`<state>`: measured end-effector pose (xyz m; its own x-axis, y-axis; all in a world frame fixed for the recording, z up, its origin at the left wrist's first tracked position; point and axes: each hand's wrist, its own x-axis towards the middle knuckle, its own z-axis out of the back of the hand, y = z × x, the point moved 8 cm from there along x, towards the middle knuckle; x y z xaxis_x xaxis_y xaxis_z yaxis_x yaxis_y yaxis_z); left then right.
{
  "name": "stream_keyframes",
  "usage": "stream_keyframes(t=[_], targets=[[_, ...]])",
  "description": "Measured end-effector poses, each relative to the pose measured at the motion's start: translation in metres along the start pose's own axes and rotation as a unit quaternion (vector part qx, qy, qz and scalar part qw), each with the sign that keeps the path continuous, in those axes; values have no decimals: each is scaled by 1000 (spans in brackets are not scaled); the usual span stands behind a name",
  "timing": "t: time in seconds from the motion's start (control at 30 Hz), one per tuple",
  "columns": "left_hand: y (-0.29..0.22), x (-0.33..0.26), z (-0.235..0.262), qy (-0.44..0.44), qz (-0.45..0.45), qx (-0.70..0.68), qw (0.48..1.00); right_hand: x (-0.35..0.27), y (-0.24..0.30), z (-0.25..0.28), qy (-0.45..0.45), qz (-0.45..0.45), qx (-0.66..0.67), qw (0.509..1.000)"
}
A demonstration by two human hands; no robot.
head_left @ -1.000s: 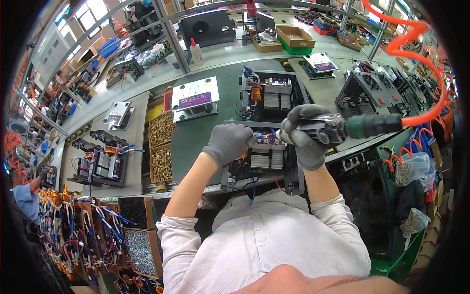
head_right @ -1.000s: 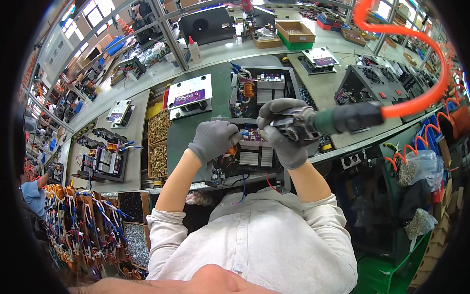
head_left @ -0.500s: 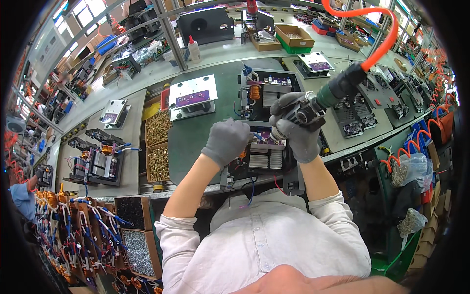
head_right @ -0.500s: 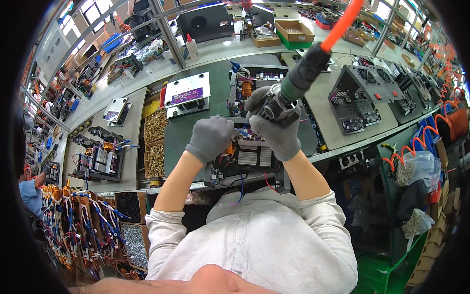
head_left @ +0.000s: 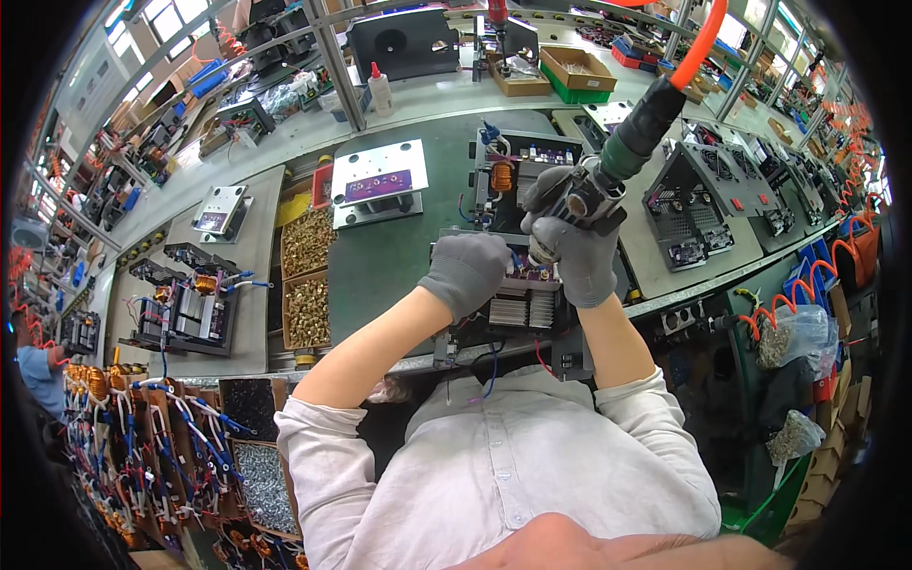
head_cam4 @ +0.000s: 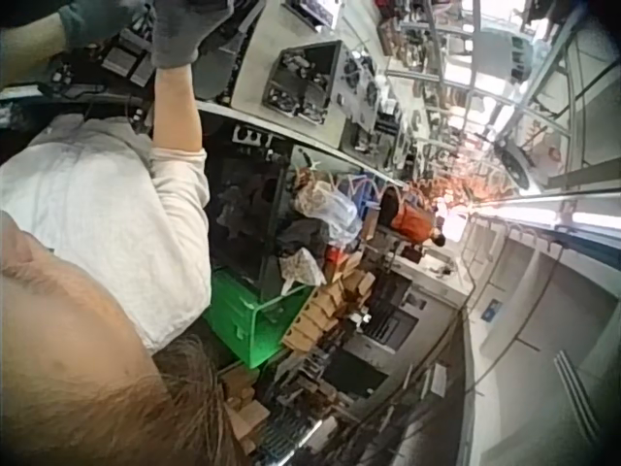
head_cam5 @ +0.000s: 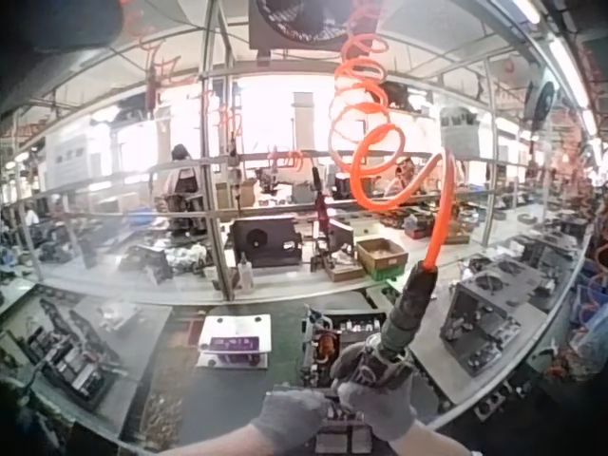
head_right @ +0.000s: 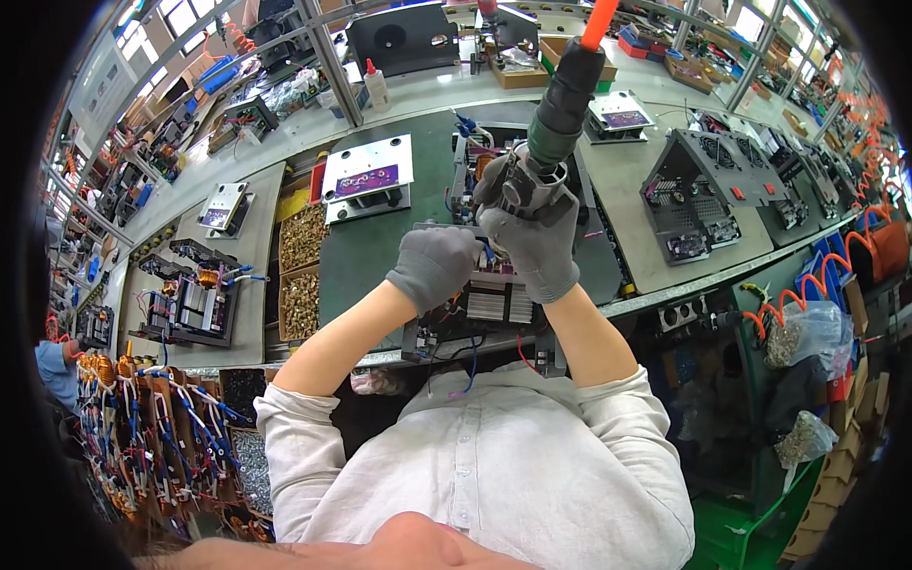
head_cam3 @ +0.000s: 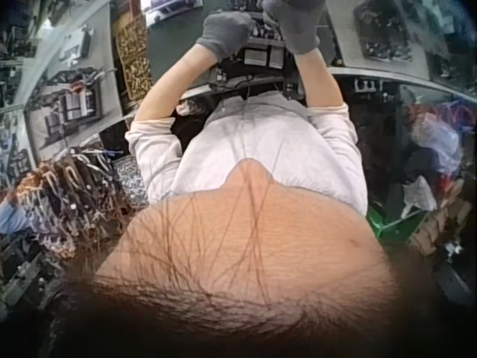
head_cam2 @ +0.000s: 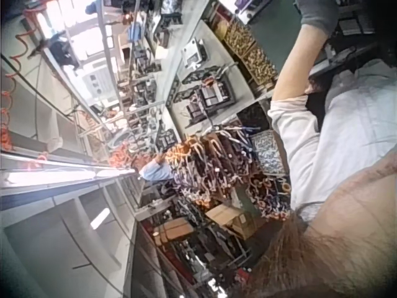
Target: The person assembles electronic power supply units on a factory workbench. They use a pneumatic screwdriver to secure internal components and fasten metal casings, while also handling copper wire coils and connecting various wires. The person works on multiple units sequentially, moving them between assembly stations.
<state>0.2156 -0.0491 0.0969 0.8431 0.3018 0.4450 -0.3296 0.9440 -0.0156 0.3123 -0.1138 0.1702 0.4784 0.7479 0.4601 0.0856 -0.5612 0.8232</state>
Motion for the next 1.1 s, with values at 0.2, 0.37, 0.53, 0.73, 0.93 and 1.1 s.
stream_keyframes(t=[0.2,0.37,0.53,0.73,0.93,1.1], targets=[[7,-6,9,23,65,-49,996,-1,-6,-11,32,-1,13,999],[8,-8,10,20,70,-60,996,5,-7,-12,48,-11,-17,999],[42,-17,48,-198,196,-380,882,18,3,-14,94,-36,28,994],[58,-44,12,-172,387,-844,328,7,56,-1,58,38,232,970],[-11,-36,6,-3,259,-905,338,-20,90,16,110,191,278,935],[-29,-31,8,-11,340,-856,390,-32,85,24,79,223,233,943]])
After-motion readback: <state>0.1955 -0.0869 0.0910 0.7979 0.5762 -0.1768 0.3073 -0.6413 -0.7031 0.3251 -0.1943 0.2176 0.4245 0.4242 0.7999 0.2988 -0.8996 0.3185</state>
